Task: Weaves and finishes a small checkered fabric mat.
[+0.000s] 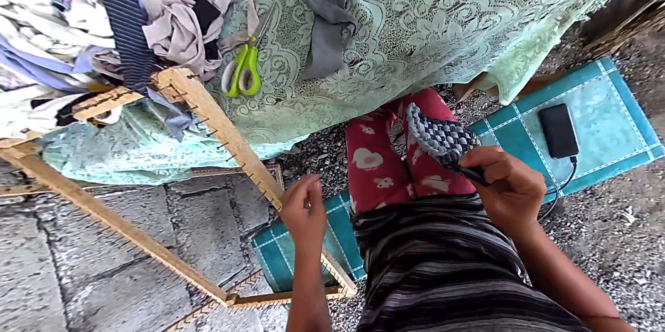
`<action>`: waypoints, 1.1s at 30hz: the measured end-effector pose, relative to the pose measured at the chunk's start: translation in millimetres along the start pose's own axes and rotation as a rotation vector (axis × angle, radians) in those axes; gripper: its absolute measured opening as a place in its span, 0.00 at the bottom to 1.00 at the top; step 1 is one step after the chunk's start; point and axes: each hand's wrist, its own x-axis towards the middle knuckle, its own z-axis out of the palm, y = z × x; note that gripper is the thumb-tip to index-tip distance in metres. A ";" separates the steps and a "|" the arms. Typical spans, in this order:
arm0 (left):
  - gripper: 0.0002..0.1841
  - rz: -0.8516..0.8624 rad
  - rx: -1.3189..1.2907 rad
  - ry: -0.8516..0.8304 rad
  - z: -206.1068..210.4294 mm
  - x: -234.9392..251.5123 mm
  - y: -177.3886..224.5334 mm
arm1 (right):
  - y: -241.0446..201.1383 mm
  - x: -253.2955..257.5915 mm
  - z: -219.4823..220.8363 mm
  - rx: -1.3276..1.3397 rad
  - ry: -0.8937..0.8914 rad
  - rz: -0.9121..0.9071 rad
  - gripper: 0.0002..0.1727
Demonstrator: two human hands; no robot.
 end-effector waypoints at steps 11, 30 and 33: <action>0.07 0.340 -0.474 -0.493 64.3 41.1 140.9 | -13.4 -19.1 8.0 -0.150 -0.066 -0.025 0.09; 0.12 0.033 -0.834 -0.481 50.8 46.7 141.0 | -18.1 -33.2 8.3 -0.014 -0.288 -0.099 0.07; 0.14 -0.111 -1.136 -0.479 35.7 61.0 145.7 | -13.6 -33.5 4.3 0.045 -0.256 -0.009 0.06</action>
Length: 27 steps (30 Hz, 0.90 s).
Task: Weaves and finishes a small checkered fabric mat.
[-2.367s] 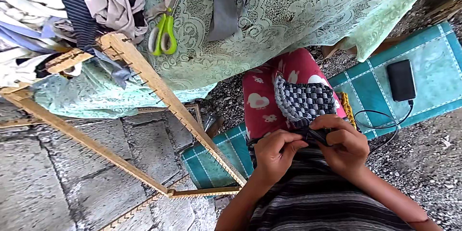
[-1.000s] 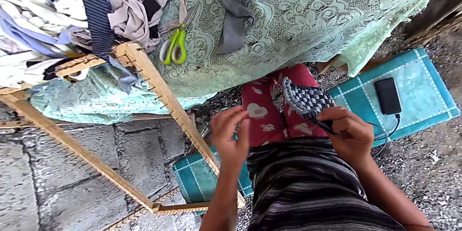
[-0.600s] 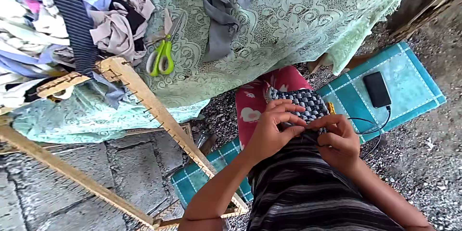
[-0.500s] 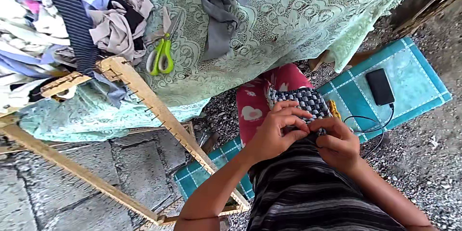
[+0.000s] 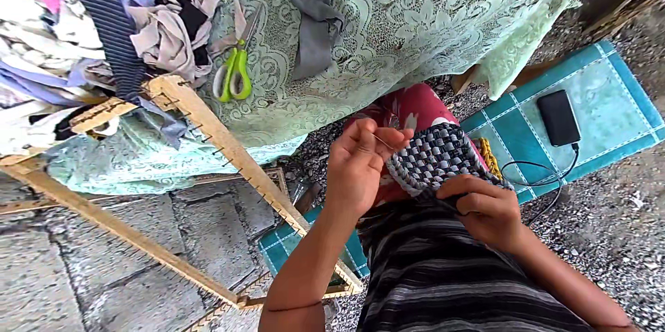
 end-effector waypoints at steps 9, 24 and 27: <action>0.14 -0.002 -0.289 -0.009 -47.1 -5.1 38.3 | 1.1 19.6 -27.9 0.336 0.081 0.298 0.09; 0.02 0.272 0.358 0.163 -141.3 -82.1 101.9 | 3.2 49.2 -40.9 0.441 0.042 0.437 0.14; 0.03 0.332 0.336 0.234 -171.2 -103.4 105.4 | 3.7 53.1 -41.8 0.419 0.037 0.447 0.14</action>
